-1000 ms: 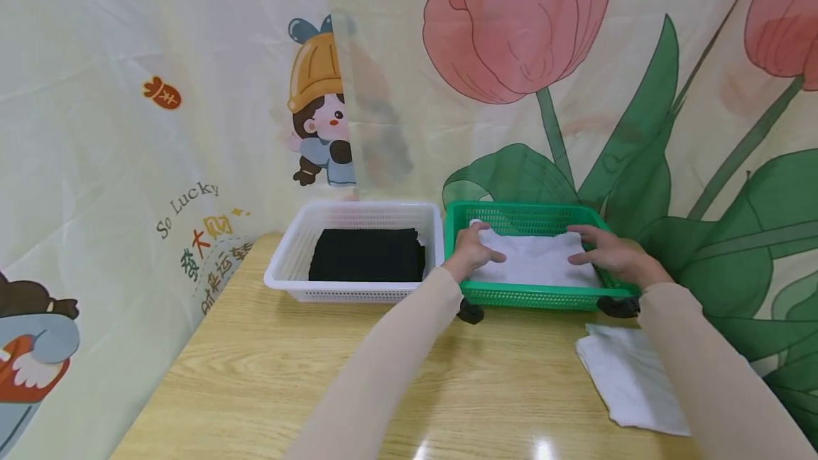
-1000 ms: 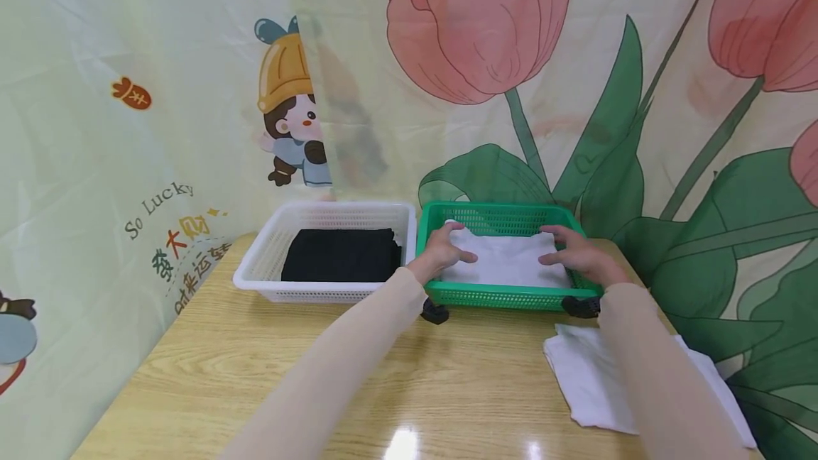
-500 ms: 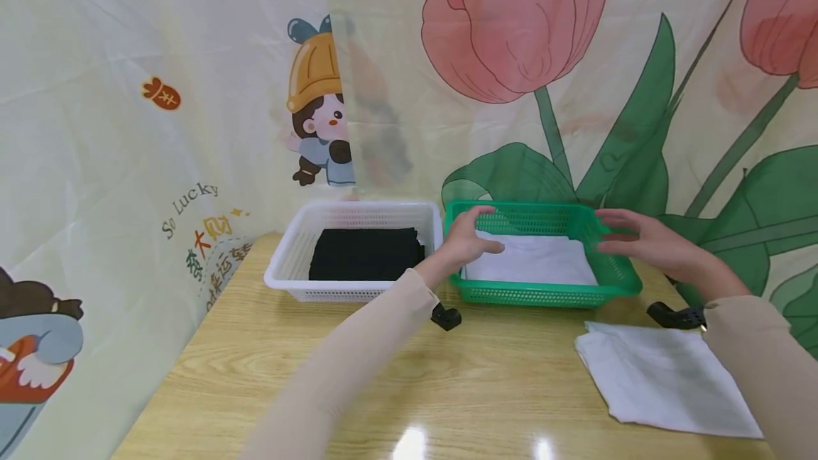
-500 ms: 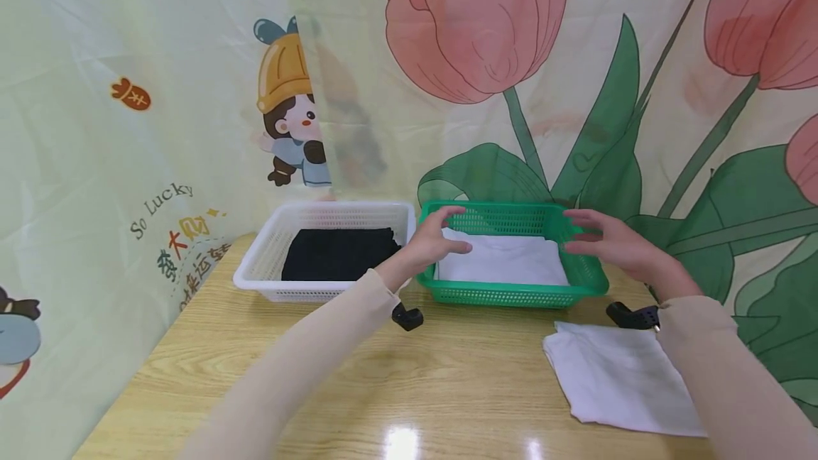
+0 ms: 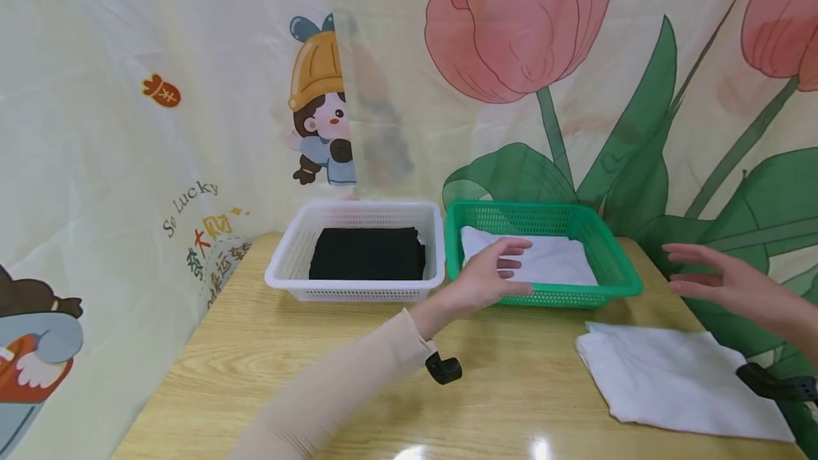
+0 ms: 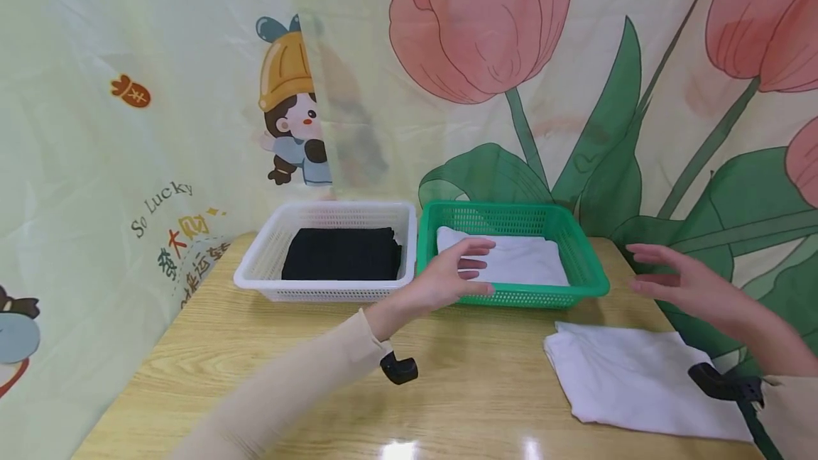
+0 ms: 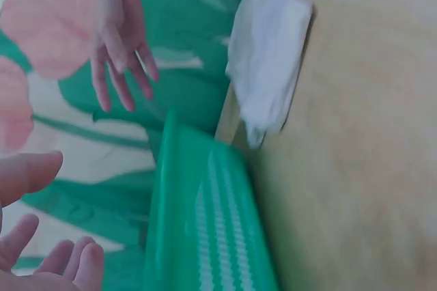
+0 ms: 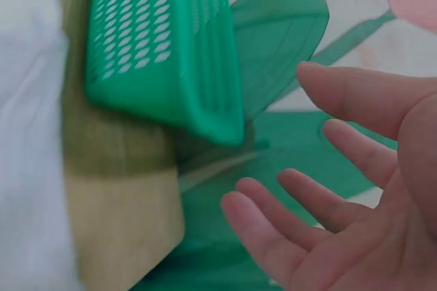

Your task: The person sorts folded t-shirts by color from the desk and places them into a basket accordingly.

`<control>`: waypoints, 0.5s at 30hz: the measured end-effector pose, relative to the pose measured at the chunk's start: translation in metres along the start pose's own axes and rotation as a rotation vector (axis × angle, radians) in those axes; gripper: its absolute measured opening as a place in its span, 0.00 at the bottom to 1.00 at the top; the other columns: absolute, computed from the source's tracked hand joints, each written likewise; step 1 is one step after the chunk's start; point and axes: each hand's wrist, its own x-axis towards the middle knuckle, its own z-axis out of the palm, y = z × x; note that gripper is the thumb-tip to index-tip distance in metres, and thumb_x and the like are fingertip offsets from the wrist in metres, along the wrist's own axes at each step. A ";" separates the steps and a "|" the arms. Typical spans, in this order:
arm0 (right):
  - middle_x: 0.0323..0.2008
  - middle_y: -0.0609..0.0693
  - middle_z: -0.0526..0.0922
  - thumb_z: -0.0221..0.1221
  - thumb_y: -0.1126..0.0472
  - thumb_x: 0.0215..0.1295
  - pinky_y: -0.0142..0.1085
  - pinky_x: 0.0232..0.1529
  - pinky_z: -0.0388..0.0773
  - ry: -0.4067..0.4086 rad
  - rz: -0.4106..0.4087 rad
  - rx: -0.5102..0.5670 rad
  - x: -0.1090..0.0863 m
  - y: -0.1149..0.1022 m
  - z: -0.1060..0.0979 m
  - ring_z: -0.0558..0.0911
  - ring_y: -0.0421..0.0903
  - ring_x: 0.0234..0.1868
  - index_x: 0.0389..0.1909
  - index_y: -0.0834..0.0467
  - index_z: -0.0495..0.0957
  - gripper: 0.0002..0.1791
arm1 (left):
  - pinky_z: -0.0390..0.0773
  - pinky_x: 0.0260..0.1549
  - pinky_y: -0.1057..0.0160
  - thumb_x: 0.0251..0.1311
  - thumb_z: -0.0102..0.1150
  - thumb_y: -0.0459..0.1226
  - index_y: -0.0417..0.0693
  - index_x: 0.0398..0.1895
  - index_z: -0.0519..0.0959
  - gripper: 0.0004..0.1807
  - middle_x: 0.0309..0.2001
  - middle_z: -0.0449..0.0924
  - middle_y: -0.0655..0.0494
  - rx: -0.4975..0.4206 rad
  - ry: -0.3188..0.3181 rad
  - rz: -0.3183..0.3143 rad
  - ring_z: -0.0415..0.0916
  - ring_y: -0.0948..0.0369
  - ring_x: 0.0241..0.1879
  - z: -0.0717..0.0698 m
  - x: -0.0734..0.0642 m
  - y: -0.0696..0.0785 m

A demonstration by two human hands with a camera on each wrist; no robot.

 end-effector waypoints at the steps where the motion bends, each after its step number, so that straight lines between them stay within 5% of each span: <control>1: 0.75 0.79 0.56 0.59 0.50 0.81 0.44 0.48 0.84 -0.003 0.016 -0.009 -0.005 0.005 0.001 0.83 0.39 0.58 0.83 0.69 0.47 0.46 | 0.76 0.65 0.63 0.62 0.76 0.31 0.59 0.74 0.73 0.38 0.68 0.75 0.62 -0.009 -0.015 0.002 0.76 0.61 0.65 0.004 -0.003 0.000; 5: 0.71 0.83 0.56 0.58 0.47 0.82 0.59 0.48 0.83 -0.026 0.079 -0.036 -0.019 0.030 0.006 0.68 0.85 0.64 0.81 0.74 0.45 0.47 | 0.76 0.64 0.66 0.61 0.76 0.29 0.57 0.74 0.74 0.38 0.68 0.76 0.58 -0.063 -0.071 -0.013 0.76 0.58 0.66 0.020 -0.014 -0.007; 9: 0.67 0.87 0.58 0.58 0.48 0.81 0.55 0.45 0.84 -0.047 0.108 -0.068 -0.026 0.057 0.012 0.71 0.86 0.60 0.78 0.78 0.46 0.47 | 0.77 0.63 0.66 0.61 0.76 0.29 0.57 0.73 0.74 0.37 0.69 0.76 0.51 -0.097 -0.079 -0.046 0.78 0.59 0.65 0.035 -0.019 -0.019; 15: 0.60 0.92 0.59 0.62 0.49 0.79 0.61 0.41 0.84 -0.066 0.188 -0.110 -0.042 0.095 0.026 0.69 0.87 0.56 0.73 0.82 0.50 0.47 | 0.78 0.58 0.69 0.60 0.76 0.28 0.56 0.73 0.75 0.38 0.64 0.78 0.63 -0.155 -0.089 -0.107 0.77 0.64 0.62 0.054 -0.021 -0.038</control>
